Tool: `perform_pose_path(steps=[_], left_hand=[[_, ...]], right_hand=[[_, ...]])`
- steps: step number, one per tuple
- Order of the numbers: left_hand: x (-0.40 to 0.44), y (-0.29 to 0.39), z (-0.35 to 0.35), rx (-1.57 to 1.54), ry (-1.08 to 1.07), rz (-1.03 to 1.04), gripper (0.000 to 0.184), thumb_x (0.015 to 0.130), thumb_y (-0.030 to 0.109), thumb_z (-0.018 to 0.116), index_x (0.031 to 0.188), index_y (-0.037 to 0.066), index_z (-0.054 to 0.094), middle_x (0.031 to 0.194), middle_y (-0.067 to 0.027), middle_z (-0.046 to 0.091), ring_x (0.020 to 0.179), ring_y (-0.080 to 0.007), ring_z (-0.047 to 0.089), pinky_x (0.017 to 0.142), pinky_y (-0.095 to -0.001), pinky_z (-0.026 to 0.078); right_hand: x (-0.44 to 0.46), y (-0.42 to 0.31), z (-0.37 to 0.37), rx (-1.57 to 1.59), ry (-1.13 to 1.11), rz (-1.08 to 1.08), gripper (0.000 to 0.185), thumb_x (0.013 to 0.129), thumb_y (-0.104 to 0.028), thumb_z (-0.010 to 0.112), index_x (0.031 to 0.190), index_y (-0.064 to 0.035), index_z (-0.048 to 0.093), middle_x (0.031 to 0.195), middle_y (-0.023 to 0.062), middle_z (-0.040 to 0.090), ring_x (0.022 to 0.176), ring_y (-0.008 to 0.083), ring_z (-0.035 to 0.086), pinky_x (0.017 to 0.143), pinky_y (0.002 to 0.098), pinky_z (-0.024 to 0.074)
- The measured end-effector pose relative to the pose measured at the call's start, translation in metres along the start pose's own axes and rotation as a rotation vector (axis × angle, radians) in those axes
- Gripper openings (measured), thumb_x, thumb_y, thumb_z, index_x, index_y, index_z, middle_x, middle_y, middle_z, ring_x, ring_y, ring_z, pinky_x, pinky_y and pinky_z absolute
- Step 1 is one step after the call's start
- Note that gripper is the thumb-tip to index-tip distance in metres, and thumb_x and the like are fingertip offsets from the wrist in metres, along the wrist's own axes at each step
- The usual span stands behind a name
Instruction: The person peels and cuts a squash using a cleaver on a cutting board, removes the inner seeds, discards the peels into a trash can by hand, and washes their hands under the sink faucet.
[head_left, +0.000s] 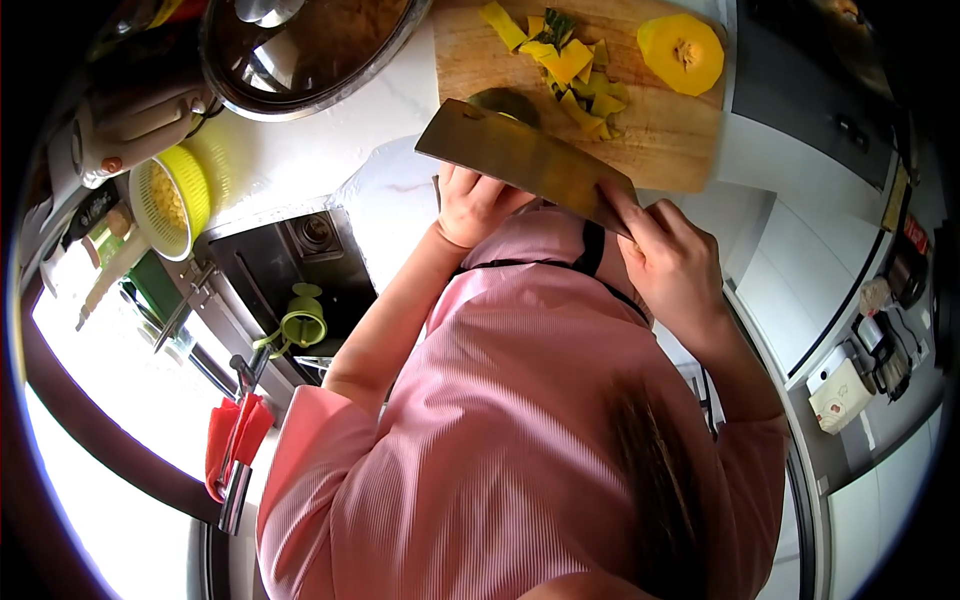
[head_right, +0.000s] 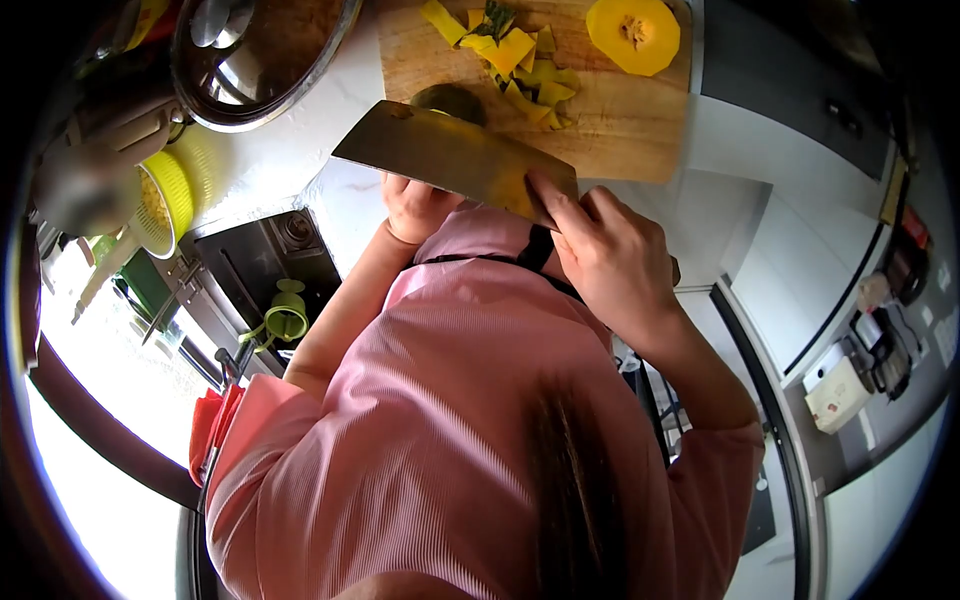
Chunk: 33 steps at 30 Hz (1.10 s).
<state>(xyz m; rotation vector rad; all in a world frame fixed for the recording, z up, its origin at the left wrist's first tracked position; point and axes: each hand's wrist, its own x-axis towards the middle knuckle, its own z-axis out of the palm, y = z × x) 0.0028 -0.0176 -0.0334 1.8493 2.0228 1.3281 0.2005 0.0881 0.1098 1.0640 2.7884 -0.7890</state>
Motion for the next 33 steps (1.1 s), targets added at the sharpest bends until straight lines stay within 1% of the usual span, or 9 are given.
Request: perform_pose_path(steps=[6, 11, 16, 20, 24, 27, 29, 32, 33], left_hand=[[-0.004, 0.0, 0.004, 0.012, 0.0, -0.005, 0.038, 0.065, 0.021, 0.082, 0.1, 0.011, 0.071, 0.111, -0.0076, 0.065, 0.103, -0.0293, 0.06, 0.089, -0.0421, 0.046], [0.0, -0.001, 0.003, 0.036, 0.007, -0.007, 0.038, 0.062, 0.02, 0.082, 0.098, 0.013, 0.071, 0.108, -0.0061, 0.064, 0.1, -0.0279, 0.06, 0.087, -0.0411, 0.046], [0.02, 0.004, -0.002, 0.081, -0.017, 0.044, 0.026, 0.059, 0.023, 0.078, 0.081, 0.012, 0.071, 0.085, -0.0068, 0.064, 0.073, -0.0271, 0.059, 0.066, -0.0384, 0.046], [0.021, 0.002, 0.009, 0.078, 0.188, 0.054, 0.021, 0.058, 0.026, 0.075, 0.071, 0.01, 0.07, 0.069, -0.0092, 0.059, 0.059, -0.0305, 0.053, 0.057, -0.0396, 0.043], [0.019, 0.002, -0.002, 0.158, -0.057, 0.06, 0.021, 0.059, 0.023, 0.078, 0.075, 0.013, 0.069, 0.078, -0.0054, 0.06, 0.069, -0.0252, 0.056, 0.067, -0.0373, 0.044], [0.008, -0.002, 0.002, 0.124, -0.014, 0.059, 0.024, 0.059, 0.021, 0.08, 0.078, 0.016, 0.067, 0.087, -0.0032, 0.058, 0.077, -0.0217, 0.056, 0.073, -0.0354, 0.043], [0.001, -0.005, 0.012, 0.083, 0.092, 0.04, 0.026, 0.059, 0.02, 0.081, 0.08, 0.018, 0.066, 0.091, -0.0024, 0.056, 0.081, -0.0203, 0.055, 0.076, -0.0341, 0.042], [-0.006, -0.009, 0.013, 0.1, 0.081, 0.061, 0.032, 0.061, 0.023, 0.082, 0.09, 0.014, 0.07, 0.102, -0.0055, 0.063, 0.084, -0.0223, 0.058, 0.076, -0.032, 0.043], [-0.006, -0.008, 0.012, 0.106, 0.087, 0.062, 0.031, 0.061, 0.023, 0.082, 0.089, 0.014, 0.07, 0.1, -0.0054, 0.062, 0.084, -0.0223, 0.058, 0.077, -0.032, 0.043]], right_hand=[[-0.005, -0.003, -0.007, 0.001, -0.051, 0.047, 0.056, 0.078, -0.01, 0.07, 0.131, -0.0198, 0.057, 0.075, 0.0059, 0.053, 0.06, 0.0227, 0.06, 0.056, 0.0347, 0.0532], [0.003, -0.002, -0.011, -0.032, -0.109, 0.054, 0.051, 0.079, -0.01, 0.069, 0.128, -0.0173, 0.058, 0.074, 0.0091, 0.056, 0.059, 0.0257, 0.062, 0.053, 0.0364, 0.053], [0.009, -0.004, -0.013, -0.019, -0.129, 0.056, 0.045, 0.082, -0.009, 0.066, 0.126, -0.0137, 0.058, 0.072, 0.0122, 0.058, 0.056, 0.0284, 0.063, 0.051, 0.0382, 0.0527], [0.019, -0.005, -0.007, 0.031, -0.121, 0.048, 0.044, 0.081, -0.006, 0.065, 0.124, -0.0112, 0.058, 0.073, 0.0133, 0.06, 0.057, 0.0294, 0.063, 0.05, 0.0385, 0.0529], [0.019, -0.003, -0.003, 0.004, -0.095, 0.032, 0.042, 0.08, -0.005, 0.063, 0.122, -0.0101, 0.059, 0.072, 0.0137, 0.06, 0.056, 0.0299, 0.064, 0.049, 0.0392, 0.0529], [0.017, -0.001, -0.011, 0.011, -0.13, 0.064, 0.041, 0.08, -0.005, 0.063, 0.121, -0.01, 0.059, 0.073, 0.0145, 0.062, 0.057, 0.0306, 0.064, 0.05, 0.0395, 0.0531], [0.028, 0.003, 0.004, 0.051, -0.096, 0.033, 0.041, 0.08, -0.006, 0.063, 0.121, -0.0097, 0.059, 0.072, 0.0152, 0.062, 0.058, 0.0311, 0.064, 0.05, 0.0399, 0.053], [0.039, -0.001, 0.003, 0.07, -0.089, 0.016, 0.035, 0.082, -0.006, 0.061, 0.116, -0.0073, 0.059, 0.07, 0.0174, 0.062, 0.06, 0.0338, 0.065, 0.052, 0.0416, 0.0534], [0.034, -0.001, -0.001, 0.066, -0.106, 0.033, 0.033, 0.082, -0.005, 0.06, 0.115, -0.0066, 0.059, 0.07, 0.0177, 0.062, 0.061, 0.0344, 0.065, 0.053, 0.0418, 0.0535]])
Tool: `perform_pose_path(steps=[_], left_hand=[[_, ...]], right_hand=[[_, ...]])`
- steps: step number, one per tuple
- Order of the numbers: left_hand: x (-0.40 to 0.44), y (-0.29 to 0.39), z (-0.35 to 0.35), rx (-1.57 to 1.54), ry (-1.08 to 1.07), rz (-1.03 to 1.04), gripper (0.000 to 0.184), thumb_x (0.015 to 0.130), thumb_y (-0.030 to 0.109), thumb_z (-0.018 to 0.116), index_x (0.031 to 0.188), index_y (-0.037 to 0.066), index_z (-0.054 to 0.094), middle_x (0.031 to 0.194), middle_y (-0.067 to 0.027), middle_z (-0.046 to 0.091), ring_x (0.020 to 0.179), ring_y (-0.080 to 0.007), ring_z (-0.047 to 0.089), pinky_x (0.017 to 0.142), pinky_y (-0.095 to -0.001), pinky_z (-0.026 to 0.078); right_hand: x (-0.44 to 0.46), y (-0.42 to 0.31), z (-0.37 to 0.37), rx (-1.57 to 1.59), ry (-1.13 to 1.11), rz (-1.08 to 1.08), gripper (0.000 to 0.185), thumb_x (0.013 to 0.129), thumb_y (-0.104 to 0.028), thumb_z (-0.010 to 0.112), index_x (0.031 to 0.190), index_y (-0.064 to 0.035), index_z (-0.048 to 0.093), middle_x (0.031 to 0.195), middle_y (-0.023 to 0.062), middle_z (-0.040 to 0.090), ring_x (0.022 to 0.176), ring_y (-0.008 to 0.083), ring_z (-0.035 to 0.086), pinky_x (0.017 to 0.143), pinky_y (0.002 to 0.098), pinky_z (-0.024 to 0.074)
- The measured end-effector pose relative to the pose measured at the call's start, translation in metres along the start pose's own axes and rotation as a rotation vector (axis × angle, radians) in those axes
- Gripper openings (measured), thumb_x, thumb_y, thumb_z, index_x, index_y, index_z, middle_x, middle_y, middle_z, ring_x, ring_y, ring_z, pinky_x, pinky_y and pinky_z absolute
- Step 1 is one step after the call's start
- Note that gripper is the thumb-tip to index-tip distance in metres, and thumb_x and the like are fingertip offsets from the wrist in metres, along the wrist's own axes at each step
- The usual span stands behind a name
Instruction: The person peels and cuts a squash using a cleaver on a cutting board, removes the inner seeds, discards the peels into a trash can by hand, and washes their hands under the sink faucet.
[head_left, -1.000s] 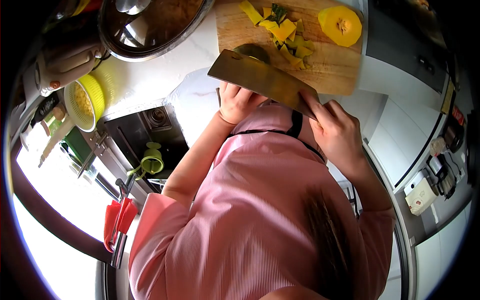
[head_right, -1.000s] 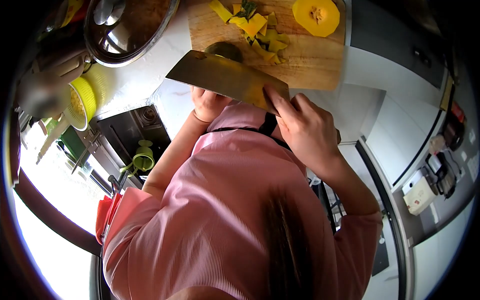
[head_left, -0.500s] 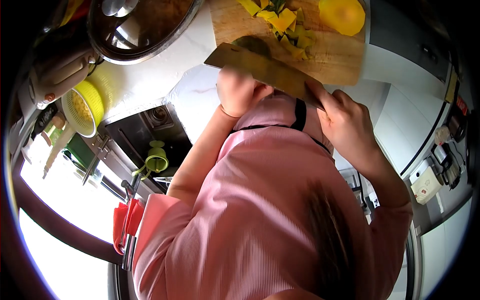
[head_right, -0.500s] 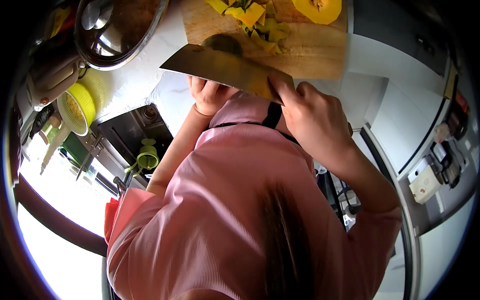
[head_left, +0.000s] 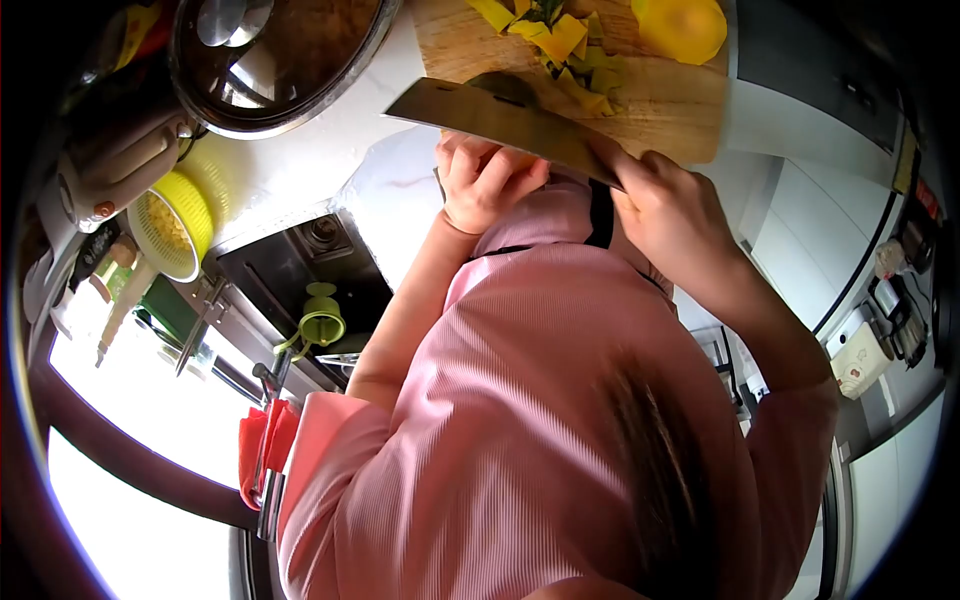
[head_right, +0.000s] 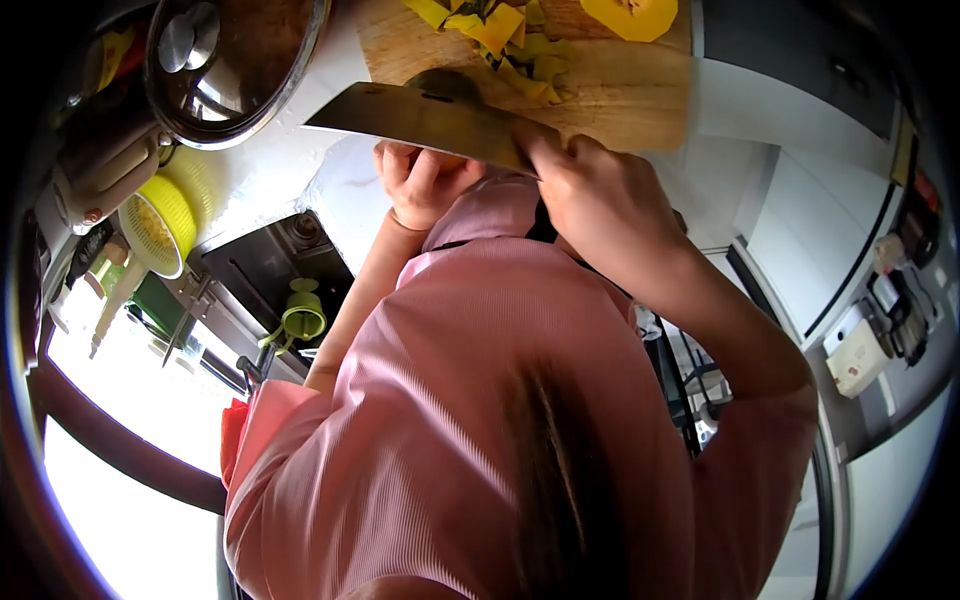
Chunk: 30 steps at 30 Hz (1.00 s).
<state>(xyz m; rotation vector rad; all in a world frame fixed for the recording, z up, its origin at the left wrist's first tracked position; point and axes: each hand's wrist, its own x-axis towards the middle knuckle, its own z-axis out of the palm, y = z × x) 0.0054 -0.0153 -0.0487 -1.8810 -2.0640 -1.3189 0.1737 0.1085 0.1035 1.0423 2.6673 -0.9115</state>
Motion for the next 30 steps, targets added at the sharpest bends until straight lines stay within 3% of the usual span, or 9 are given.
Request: perform_pose_path(steps=[5, 11, 13, 19, 20, 23, 26, 28, 30], left_hand=[[0.008, 0.005, -0.001, -0.009, 0.012, -0.028, 0.024, 0.063, 0.023, 0.083, 0.079, 0.019, 0.066, 0.09, -0.0017, 0.054, 0.083, -0.0217, 0.055, 0.076, -0.0337, 0.043], [0.014, 0.006, -0.003, -0.032, -0.007, -0.011, 0.024, 0.067, 0.023, 0.082, 0.085, 0.018, 0.067, 0.096, -0.0019, 0.058, 0.087, -0.0224, 0.057, 0.081, -0.0346, 0.045], [0.013, 0.005, -0.001, -0.039, 0.004, -0.009, 0.026, 0.067, 0.024, 0.082, 0.088, 0.018, 0.067, 0.097, -0.0019, 0.058, 0.088, -0.0224, 0.058, 0.082, -0.0345, 0.045], [0.013, 0.003, 0.0, -0.037, -0.006, 0.004, 0.033, 0.066, 0.023, 0.083, 0.094, 0.017, 0.069, 0.1, -0.0019, 0.06, 0.091, -0.0218, 0.058, 0.083, -0.035, 0.046], [0.011, 0.003, -0.001, -0.047, -0.016, 0.005, 0.033, 0.065, 0.023, 0.083, 0.095, 0.017, 0.069, 0.1, -0.0019, 0.06, 0.092, -0.0217, 0.058, 0.083, -0.0351, 0.046], [0.01, 0.004, 0.0, -0.047, -0.003, -0.004, 0.034, 0.065, 0.023, 0.083, 0.096, 0.017, 0.069, 0.101, -0.002, 0.061, 0.093, -0.0216, 0.058, 0.084, -0.0355, 0.046], [0.01, 0.003, 0.0, -0.012, -0.006, 0.014, 0.034, 0.066, 0.027, 0.084, 0.094, 0.016, 0.069, 0.097, -0.0037, 0.063, 0.091, -0.0237, 0.058, 0.085, -0.0338, 0.045], [0.012, 0.005, -0.001, -0.011, -0.007, 0.004, 0.035, 0.066, 0.026, 0.085, 0.096, 0.016, 0.069, 0.098, -0.0036, 0.063, 0.091, -0.0237, 0.058, 0.086, -0.0339, 0.045], [0.01, 0.004, -0.001, -0.008, -0.024, 0.003, 0.037, 0.066, 0.028, 0.085, 0.097, 0.016, 0.069, 0.101, -0.0034, 0.062, 0.093, -0.0238, 0.058, 0.086, -0.0349, 0.045]], right_hand=[[0.0, 0.005, 0.006, 0.028, 0.015, 0.004, 0.032, 0.081, -0.003, 0.059, 0.113, -0.0046, 0.059, 0.071, 0.0181, 0.063, 0.061, 0.035, 0.065, 0.053, 0.0416, 0.0538], [0.005, 0.006, 0.007, 0.016, 0.039, -0.01, 0.032, 0.082, -0.002, 0.056, 0.114, -0.0048, 0.06, 0.069, 0.0163, 0.064, 0.062, 0.0335, 0.065, 0.054, 0.0418, 0.0536], [0.001, 0.013, 0.008, 0.059, -0.002, 0.037, 0.038, 0.084, -0.006, 0.061, 0.122, -0.0068, 0.06, 0.078, 0.018, 0.064, 0.069, 0.0358, 0.065, 0.06, 0.0431, 0.0527], [0.031, 0.011, 0.025, 0.05, -0.163, 0.092, 0.037, 0.085, -0.007, 0.06, 0.121, -0.0052, 0.06, 0.079, 0.018, 0.064, 0.072, 0.0365, 0.065, 0.061, 0.0444, 0.0523], [0.023, 0.013, 0.026, 0.037, -0.075, 0.075, 0.036, 0.085, -0.006, 0.06, 0.12, -0.0049, 0.06, 0.078, 0.018, 0.065, 0.07, 0.037, 0.065, 0.061, 0.0441, 0.0523], [0.015, 0.02, 0.022, 0.053, -0.087, 0.104, 0.036, 0.085, -0.006, 0.059, 0.121, -0.0049, 0.061, 0.078, 0.0186, 0.065, 0.07, 0.0379, 0.065, 0.062, 0.0448, 0.0523], [0.038, 0.017, 0.03, 0.057, -0.113, 0.093, 0.012, 0.085, -0.008, 0.059, 0.095, -0.0025, 0.063, 0.072, 0.0206, 0.064, 0.067, 0.0395, 0.064, 0.06, 0.047, 0.0518], [0.048, 0.025, 0.045, 0.1, -0.039, 0.053, 0.011, 0.084, -0.009, 0.06, 0.078, -0.0008, 0.057, 0.066, 0.022, 0.061, 0.062, 0.0411, 0.062, 0.058, 0.0479, 0.0504], [0.047, 0.026, 0.052, 0.097, 0.006, 0.068, 0.011, 0.085, -0.009, 0.06, 0.079, -0.0006, 0.058, 0.066, 0.0226, 0.06, 0.062, 0.0418, 0.062, 0.057, 0.0484, 0.0501]])
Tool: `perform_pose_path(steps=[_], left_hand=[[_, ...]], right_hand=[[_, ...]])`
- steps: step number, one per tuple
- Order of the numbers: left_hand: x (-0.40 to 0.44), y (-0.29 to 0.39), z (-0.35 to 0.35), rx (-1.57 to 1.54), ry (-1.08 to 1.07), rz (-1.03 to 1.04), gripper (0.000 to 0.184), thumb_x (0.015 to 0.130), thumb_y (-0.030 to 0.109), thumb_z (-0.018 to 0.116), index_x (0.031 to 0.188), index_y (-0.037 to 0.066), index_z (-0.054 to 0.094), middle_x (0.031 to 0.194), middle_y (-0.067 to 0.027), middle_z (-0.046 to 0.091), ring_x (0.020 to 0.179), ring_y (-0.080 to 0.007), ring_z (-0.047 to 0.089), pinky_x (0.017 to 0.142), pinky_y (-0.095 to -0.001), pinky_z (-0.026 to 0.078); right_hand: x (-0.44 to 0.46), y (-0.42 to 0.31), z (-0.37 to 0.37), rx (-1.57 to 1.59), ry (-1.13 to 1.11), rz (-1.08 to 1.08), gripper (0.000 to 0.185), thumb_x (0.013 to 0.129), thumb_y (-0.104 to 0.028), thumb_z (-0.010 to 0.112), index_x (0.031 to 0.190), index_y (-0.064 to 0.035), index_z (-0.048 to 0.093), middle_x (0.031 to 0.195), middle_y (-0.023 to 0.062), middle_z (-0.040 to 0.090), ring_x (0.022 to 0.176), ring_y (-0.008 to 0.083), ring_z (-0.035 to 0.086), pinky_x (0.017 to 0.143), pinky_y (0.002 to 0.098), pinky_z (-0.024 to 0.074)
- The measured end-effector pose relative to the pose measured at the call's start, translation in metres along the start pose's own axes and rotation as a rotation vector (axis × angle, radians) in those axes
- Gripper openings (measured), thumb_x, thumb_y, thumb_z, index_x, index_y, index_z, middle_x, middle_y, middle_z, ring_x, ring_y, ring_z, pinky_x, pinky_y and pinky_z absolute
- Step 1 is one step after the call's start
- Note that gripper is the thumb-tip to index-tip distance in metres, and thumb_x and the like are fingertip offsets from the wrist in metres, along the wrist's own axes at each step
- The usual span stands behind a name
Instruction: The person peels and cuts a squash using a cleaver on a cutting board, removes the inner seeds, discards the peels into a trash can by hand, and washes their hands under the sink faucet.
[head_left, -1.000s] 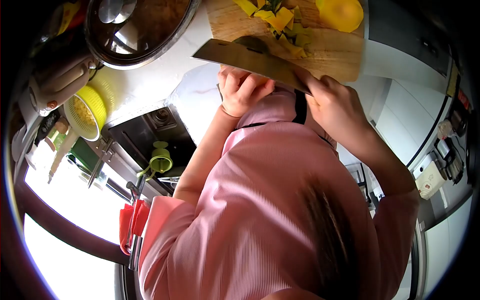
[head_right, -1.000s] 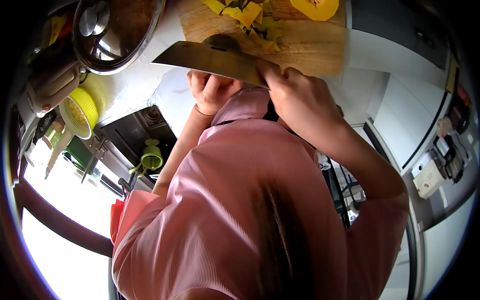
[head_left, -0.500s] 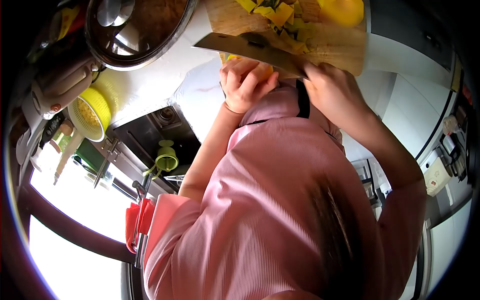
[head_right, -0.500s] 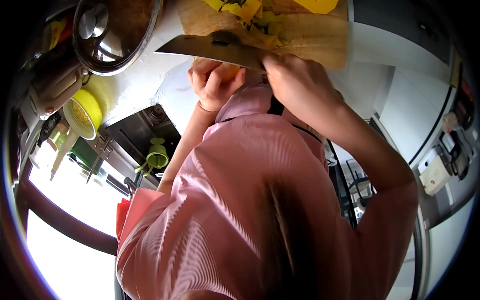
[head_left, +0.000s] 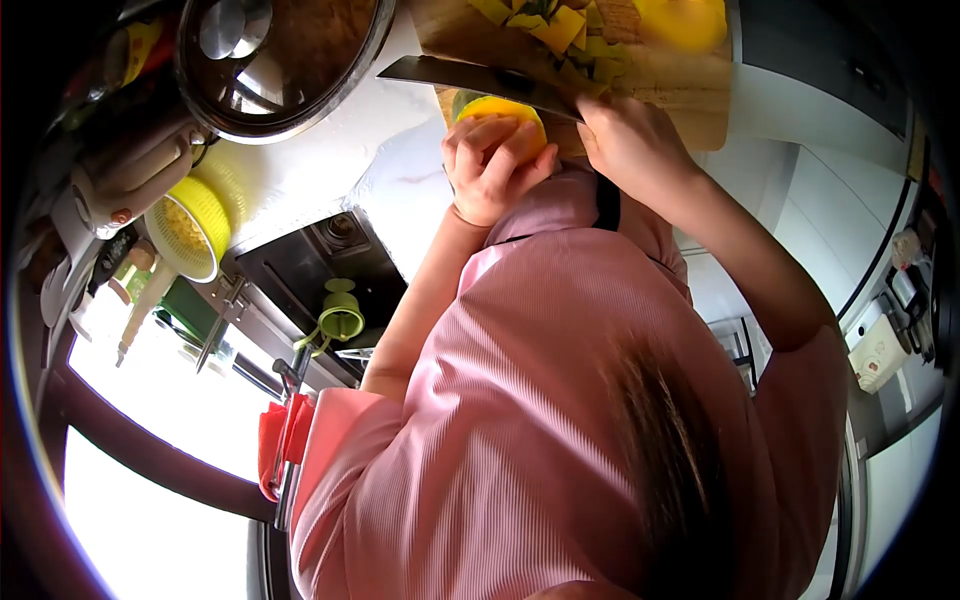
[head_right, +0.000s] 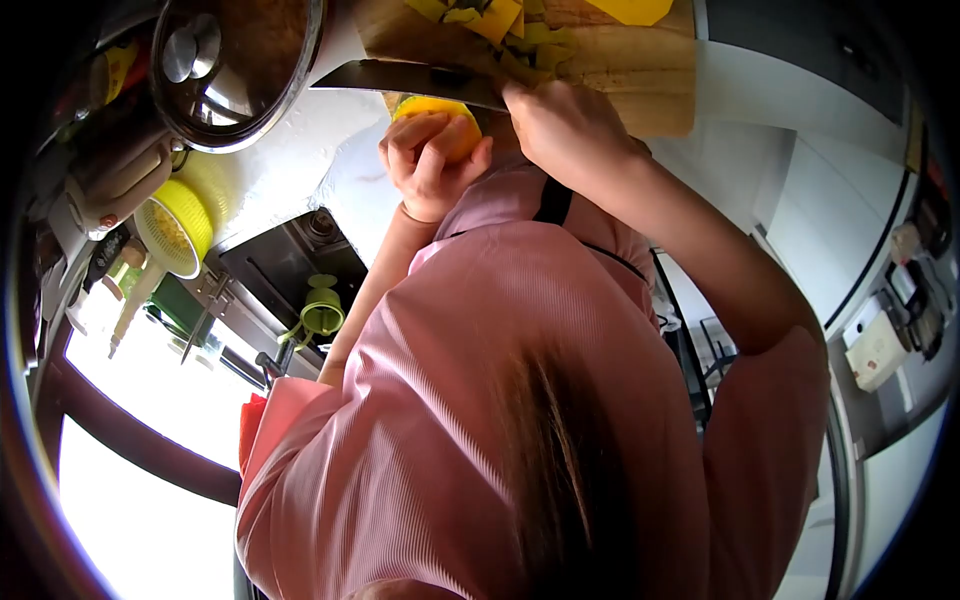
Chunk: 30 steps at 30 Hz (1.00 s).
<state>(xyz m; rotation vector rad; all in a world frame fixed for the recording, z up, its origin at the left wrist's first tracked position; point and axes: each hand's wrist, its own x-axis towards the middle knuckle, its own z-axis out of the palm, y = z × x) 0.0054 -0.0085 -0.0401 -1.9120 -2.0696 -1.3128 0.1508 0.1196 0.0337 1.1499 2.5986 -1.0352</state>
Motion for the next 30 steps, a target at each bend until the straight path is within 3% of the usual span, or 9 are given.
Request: perform_pose_path(steps=[7, 11, 15, 16, 17, 19, 20, 24, 30], left_hand=[[0.029, 0.003, -0.033, -0.036, -0.231, -0.042, 0.073, 0.058, 0.033, 0.09, 0.12, 0.011, 0.06, 0.118, -0.0098, 0.056, 0.107, -0.0287, 0.052, 0.093, -0.0405, 0.042], [0.039, -0.01, -0.036, -0.143, -0.452, -0.124, 0.089, 0.056, 0.027, 0.091, 0.131, 0.007, 0.048, 0.127, -0.0138, 0.051, 0.113, -0.0328, 0.048, 0.097, -0.0434, 0.039], [0.028, 0.008, -0.021, 0.018, -0.262, -0.243, 0.088, 0.054, 0.024, 0.091, 0.128, 0.004, 0.046, 0.122, -0.014, 0.051, 0.11, -0.0331, 0.046, 0.096, -0.0425, 0.038], [0.027, 0.016, -0.018, 0.031, -0.216, -0.313, 0.091, 0.054, 0.027, 0.093, 0.127, 0.002, 0.045, 0.118, -0.014, 0.05, 0.106, -0.033, 0.046, 0.094, -0.0432, 0.038], [0.024, 0.019, -0.016, 0.017, -0.173, -0.34, 0.09, 0.055, 0.029, 0.092, 0.127, 0.001, 0.045, 0.119, -0.0147, 0.05, 0.108, -0.0334, 0.046, 0.094, -0.044, 0.038], [0.012, 0.022, -0.013, -0.012, -0.088, -0.399, 0.089, 0.058, 0.033, 0.09, 0.127, 0.0, 0.044, 0.12, -0.0163, 0.051, 0.111, -0.0342, 0.047, 0.093, -0.0458, 0.037], [0.001, 0.019, -0.013, -0.003, -0.036, -0.356, 0.085, 0.059, 0.036, 0.09, 0.124, 0.001, 0.048, 0.119, -0.0153, 0.053, 0.109, -0.0351, 0.049, 0.092, -0.0459, 0.037], [0.0, 0.002, -0.018, 0.136, -0.078, -0.025, 0.058, 0.066, 0.032, 0.085, 0.112, 0.006, 0.062, 0.116, -0.0127, 0.061, 0.1, -0.0336, 0.057, 0.089, -0.0446, 0.041], [-0.015, -0.02, -0.014, -0.018, -0.221, 0.05, 0.048, 0.072, 0.03, 0.08, 0.113, 0.009, 0.067, 0.118, -0.0098, 0.062, 0.105, -0.0301, 0.061, 0.088, -0.041, 0.049]], right_hand=[[0.001, 0.012, 0.005, 0.207, 0.093, 0.068, 0.02, 0.09, -0.016, 0.056, 0.076, -0.0013, 0.059, 0.064, 0.021, 0.06, 0.061, 0.0414, 0.06, 0.057, 0.0481, 0.0484], [-0.006, 0.009, -0.009, 0.216, 0.153, 0.065, 0.03, 0.091, -0.015, 0.063, 0.069, 0.0038, 0.054, 0.058, 0.023, 0.053, 0.05, 0.0395, 0.051, 0.047, 0.0404, 0.0409], [-0.023, 0.006, -0.016, 0.18, 0.178, 0.008, 0.025, 0.091, -0.015, 0.063, 0.074, 0.0029, 0.058, 0.06, 0.0203, 0.056, 0.051, 0.0358, 0.054, 0.048, 0.0401, 0.0417], [-0.03, 0.005, -0.022, 0.115, 0.142, -0.006, 0.016, 0.091, -0.013, 0.062, 0.085, 0.0019, 0.064, 0.064, 0.0183, 0.06, 0.053, 0.0328, 0.057, 0.051, 0.0392, 0.0446], [-0.037, 0.004, -0.025, 0.103, 0.14, -0.031, 0.018, 0.089, -0.009, 0.062, 0.105, -0.0022, 0.067, 0.07, 0.0161, 0.061, 0.057, 0.0312, 0.059, 0.054, 0.0387, 0.0483], [-0.05, -0.006, -0.035, 0.073, 0.124, -0.042, 0.023, 0.084, -0.01, 0.062, 0.106, -0.0056, 0.065, 0.074, 0.0133, 0.061, 0.061, 0.0318, 0.063, 0.055, 0.041, 0.0526], [-0.056, -0.007, -0.04, 0.028, 0.092, -0.064, 0.038, 0.082, -0.009, 0.063, 0.12, -0.0095, 0.061, 0.076, 0.0108, 0.061, 0.06, 0.029, 0.063, 0.055, 0.0383, 0.0536], [-0.068, -0.018, -0.05, -0.044, 0.019, -0.063, 0.046, 0.081, -0.009, 0.065, 0.126, -0.0111, 0.058, 0.08, 0.0088, 0.061, 0.06, 0.0272, 0.063, 0.055, 0.0369, 0.0542], [-0.07, -0.022, -0.048, -0.067, 0.014, -0.048, 0.051, 0.078, -0.008, 0.066, 0.128, -0.012, 0.057, 0.084, 0.0086, 0.061, 0.061, 0.0263, 0.064, 0.056, 0.0358, 0.0545]])
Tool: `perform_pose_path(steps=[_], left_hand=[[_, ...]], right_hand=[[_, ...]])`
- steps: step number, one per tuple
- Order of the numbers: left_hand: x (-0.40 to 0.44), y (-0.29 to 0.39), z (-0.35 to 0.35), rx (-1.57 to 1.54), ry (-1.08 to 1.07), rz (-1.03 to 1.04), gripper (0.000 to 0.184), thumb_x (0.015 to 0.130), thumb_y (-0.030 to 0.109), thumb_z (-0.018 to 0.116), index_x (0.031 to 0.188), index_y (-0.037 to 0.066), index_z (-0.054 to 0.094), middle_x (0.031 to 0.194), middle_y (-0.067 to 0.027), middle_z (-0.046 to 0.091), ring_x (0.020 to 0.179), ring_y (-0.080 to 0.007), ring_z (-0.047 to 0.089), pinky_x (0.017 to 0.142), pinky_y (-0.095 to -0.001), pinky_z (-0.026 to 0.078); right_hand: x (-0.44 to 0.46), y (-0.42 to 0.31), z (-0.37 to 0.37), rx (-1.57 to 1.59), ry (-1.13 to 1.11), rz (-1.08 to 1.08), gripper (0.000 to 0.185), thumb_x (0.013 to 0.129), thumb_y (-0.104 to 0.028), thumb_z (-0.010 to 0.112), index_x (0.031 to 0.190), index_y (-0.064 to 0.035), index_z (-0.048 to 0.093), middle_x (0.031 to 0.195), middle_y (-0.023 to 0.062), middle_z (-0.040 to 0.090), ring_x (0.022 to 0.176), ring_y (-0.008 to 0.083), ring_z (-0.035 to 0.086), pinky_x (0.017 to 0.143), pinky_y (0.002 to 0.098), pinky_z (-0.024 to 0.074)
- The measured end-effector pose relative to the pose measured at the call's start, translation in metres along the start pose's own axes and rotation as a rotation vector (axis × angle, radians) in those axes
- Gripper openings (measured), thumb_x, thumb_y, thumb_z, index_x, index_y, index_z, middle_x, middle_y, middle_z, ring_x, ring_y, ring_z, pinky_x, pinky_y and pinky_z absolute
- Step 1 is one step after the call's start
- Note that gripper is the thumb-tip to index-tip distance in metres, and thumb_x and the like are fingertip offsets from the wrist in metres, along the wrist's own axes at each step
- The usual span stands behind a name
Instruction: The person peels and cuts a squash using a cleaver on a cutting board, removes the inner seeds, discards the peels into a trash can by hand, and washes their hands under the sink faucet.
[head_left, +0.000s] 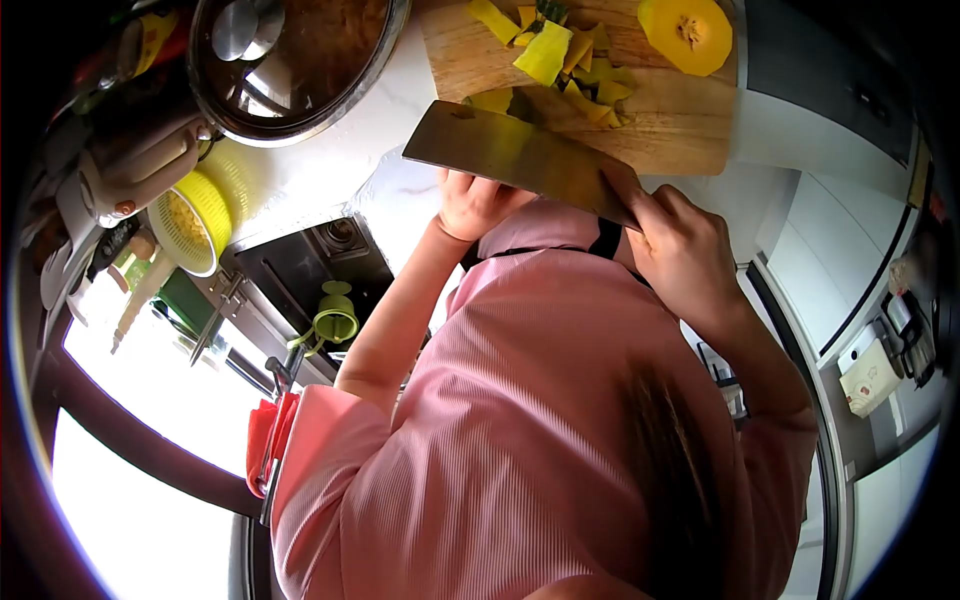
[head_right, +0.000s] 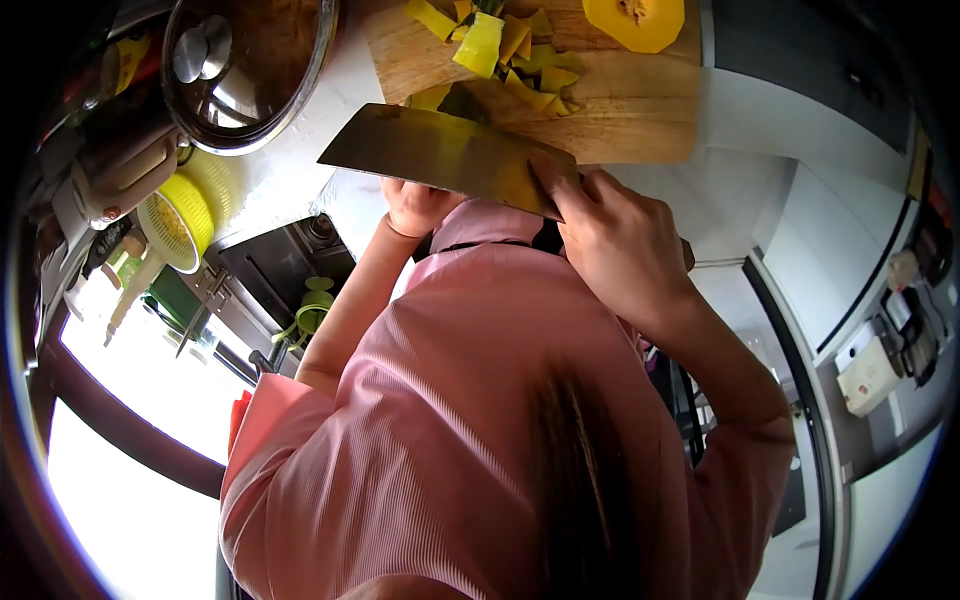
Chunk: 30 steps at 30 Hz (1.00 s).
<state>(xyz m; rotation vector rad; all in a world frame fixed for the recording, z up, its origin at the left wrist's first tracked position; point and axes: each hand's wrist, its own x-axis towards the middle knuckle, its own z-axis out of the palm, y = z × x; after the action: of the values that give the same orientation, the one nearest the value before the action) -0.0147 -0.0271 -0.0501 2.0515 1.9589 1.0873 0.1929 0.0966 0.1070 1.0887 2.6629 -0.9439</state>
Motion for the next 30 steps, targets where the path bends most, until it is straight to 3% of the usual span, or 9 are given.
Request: perform_pose_path(steps=[11, 18, 24, 30], left_hand=[[-0.005, -0.004, 0.008, -0.032, 0.029, 0.007, 0.049, 0.074, 0.037, 0.08, 0.112, 0.01, 0.067, 0.116, -0.0071, 0.063, 0.105, -0.0274, 0.06, 0.088, -0.039, 0.047], [0.005, 0.002, 0.004, -0.025, 0.073, -0.012, 0.046, 0.073, 0.04, 0.08, 0.108, 0.012, 0.068, 0.115, -0.0057, 0.063, 0.108, -0.0265, 0.059, 0.093, -0.0411, 0.043], [0.007, 0.004, 0.008, 0.092, 0.106, 0.019, 0.046, 0.065, 0.038, 0.081, 0.102, 0.013, 0.069, 0.115, -0.0067, 0.062, 0.104, -0.024, 0.056, 0.092, -0.042, 0.037], [0.009, 0.004, 0.012, 0.09, 0.153, -0.011, 0.043, 0.06, 0.039, 0.083, 0.087, 0.01, 0.065, 0.095, -0.0064, 0.054, 0.091, -0.0242, 0.052, 0.083, -0.04, 0.039]], right_hand=[[-0.004, -0.006, 0.004, -0.045, -0.004, 0.036, 0.056, 0.077, -0.008, 0.068, 0.131, -0.0143, 0.055, 0.081, 0.0088, 0.06, 0.061, 0.0257, 0.064, 0.056, 0.0358, 0.0546], [-0.003, -0.009, 0.005, -0.038, -0.006, 0.052, 0.049, 0.08, -0.008, 0.065, 0.128, -0.013, 0.057, 0.076, 0.0089, 0.059, 0.059, 0.0276, 0.063, 0.055, 0.0374, 0.0543], [0.006, -0.015, 0.005, 0.007, -0.024, 0.098, 0.041, 0.082, -0.006, 0.062, 0.123, -0.009, 0.059, 0.078, 0.0138, 0.062, 0.062, 0.0325, 0.063, 0.057, 0.0406, 0.0534], [0.012, -0.013, 0.004, 0.099, -0.066, 0.14, 0.038, 0.085, -0.006, 0.061, 0.123, -0.0063, 0.06, 0.079, 0.0179, 0.061, 0.068, 0.0375, 0.062, 0.061, 0.0445, 0.0519]])
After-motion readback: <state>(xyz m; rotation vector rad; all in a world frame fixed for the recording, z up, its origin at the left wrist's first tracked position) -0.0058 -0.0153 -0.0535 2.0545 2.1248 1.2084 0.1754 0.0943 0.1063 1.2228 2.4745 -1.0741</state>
